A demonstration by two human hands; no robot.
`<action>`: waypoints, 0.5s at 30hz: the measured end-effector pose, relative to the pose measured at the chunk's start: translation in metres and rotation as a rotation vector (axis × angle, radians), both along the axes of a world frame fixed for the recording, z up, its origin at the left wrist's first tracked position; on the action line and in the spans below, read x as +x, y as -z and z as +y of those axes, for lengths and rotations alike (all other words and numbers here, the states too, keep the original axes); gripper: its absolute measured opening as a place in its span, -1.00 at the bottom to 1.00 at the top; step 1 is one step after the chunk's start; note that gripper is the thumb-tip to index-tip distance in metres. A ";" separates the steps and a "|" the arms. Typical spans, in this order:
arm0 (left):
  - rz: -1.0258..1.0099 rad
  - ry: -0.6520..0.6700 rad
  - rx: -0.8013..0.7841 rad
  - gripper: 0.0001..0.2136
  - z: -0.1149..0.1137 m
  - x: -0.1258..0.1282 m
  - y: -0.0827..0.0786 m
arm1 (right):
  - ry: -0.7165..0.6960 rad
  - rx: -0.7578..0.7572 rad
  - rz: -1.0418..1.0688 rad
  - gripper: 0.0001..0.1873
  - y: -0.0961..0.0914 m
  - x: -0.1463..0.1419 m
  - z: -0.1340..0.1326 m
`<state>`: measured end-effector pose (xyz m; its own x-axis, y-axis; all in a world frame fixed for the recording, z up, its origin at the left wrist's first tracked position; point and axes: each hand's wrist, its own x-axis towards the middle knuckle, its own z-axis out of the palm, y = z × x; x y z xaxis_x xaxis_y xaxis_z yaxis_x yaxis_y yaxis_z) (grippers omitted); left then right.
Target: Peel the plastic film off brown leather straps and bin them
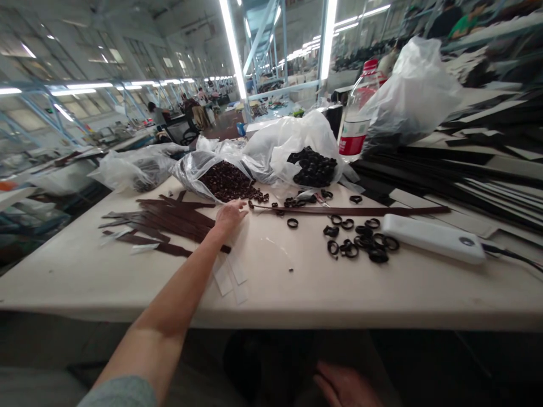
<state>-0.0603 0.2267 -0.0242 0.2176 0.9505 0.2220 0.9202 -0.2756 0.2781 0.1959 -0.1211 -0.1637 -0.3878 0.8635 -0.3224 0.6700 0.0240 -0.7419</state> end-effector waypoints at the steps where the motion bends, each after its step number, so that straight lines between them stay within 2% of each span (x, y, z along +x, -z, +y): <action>1: -0.008 0.019 -0.007 -0.81 -0.010 -0.007 -0.006 | 0.016 0.008 0.011 -0.63 -0.004 0.003 0.002; 3: -0.023 0.060 -0.024 -0.86 -0.038 -0.021 -0.016 | 0.052 0.012 0.049 -0.60 -0.013 0.008 0.004; 6: -0.035 0.114 -0.040 -0.88 -0.093 -0.043 -0.024 | 0.064 0.012 0.065 -0.59 -0.018 0.011 0.006; 10: -0.057 0.193 0.000 -0.82 -0.161 -0.068 -0.015 | 0.044 0.039 0.056 -0.59 -0.013 0.005 0.005; 12: -0.059 0.154 0.044 -0.74 -0.177 -0.080 -0.007 | 0.017 0.047 0.048 -0.59 -0.011 -0.001 0.005; 15: -0.051 0.068 0.074 -0.69 -0.178 -0.094 0.002 | -0.058 0.054 0.049 -0.59 -0.012 -0.010 0.007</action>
